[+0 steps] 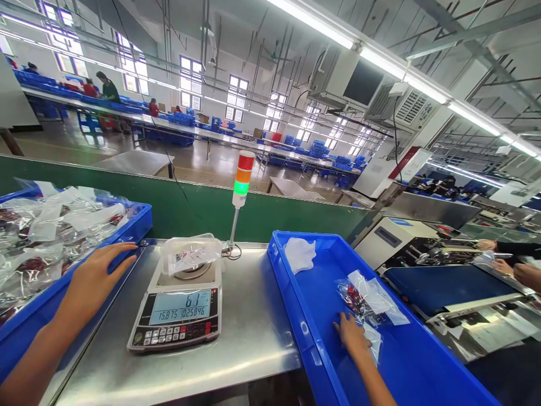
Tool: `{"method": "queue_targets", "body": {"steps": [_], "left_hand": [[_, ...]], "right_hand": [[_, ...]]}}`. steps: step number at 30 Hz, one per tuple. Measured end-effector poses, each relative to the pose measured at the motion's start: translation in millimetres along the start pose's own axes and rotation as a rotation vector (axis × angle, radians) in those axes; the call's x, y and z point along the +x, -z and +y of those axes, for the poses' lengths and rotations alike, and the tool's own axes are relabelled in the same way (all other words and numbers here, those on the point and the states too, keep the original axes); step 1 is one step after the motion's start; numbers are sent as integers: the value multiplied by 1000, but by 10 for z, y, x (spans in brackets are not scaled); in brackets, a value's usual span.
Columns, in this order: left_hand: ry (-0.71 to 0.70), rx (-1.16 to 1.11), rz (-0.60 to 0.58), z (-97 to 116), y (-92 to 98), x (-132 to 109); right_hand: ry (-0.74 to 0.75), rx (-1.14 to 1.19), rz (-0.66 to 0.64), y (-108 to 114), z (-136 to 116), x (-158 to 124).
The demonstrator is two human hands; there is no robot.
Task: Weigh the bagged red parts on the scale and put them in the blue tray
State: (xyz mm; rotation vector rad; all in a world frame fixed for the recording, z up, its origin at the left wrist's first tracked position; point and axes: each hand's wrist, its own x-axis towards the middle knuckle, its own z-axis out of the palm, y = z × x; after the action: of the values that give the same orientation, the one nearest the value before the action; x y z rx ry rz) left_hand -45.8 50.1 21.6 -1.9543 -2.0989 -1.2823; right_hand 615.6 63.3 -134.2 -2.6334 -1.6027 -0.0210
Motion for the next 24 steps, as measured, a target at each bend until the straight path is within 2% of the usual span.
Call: {"method": "queue_targets", "body": {"steps": [3,6,10,15,18,20,22,24], "left_hand": [[-49,-25,-40,189,-141,-8],[-97,-39,-100,336,-261,3],[-160,-47,-219,469,-492,118],[-172,-11,-376,485,-951,369],[-117,25,-409,470,-1157,455],[-90,29,-390,479,-1198,466],[-78,16,-335,493,-1138,465],[-69,-1,-253,480,-965,479]], "right_hand": [[131,16,-54,14,-76,-99],[203,103,-76,166,-240,-188],[152,295,-28,494,-417,-347],[306,556,128,1030,-772,-646],[421,695,179,1348,-1229,-832],[528,779,198,1533,-1641,-925],[678,848,206,1685,-2114,-983],[866,881,195,1795,-2618,-1012]]}}
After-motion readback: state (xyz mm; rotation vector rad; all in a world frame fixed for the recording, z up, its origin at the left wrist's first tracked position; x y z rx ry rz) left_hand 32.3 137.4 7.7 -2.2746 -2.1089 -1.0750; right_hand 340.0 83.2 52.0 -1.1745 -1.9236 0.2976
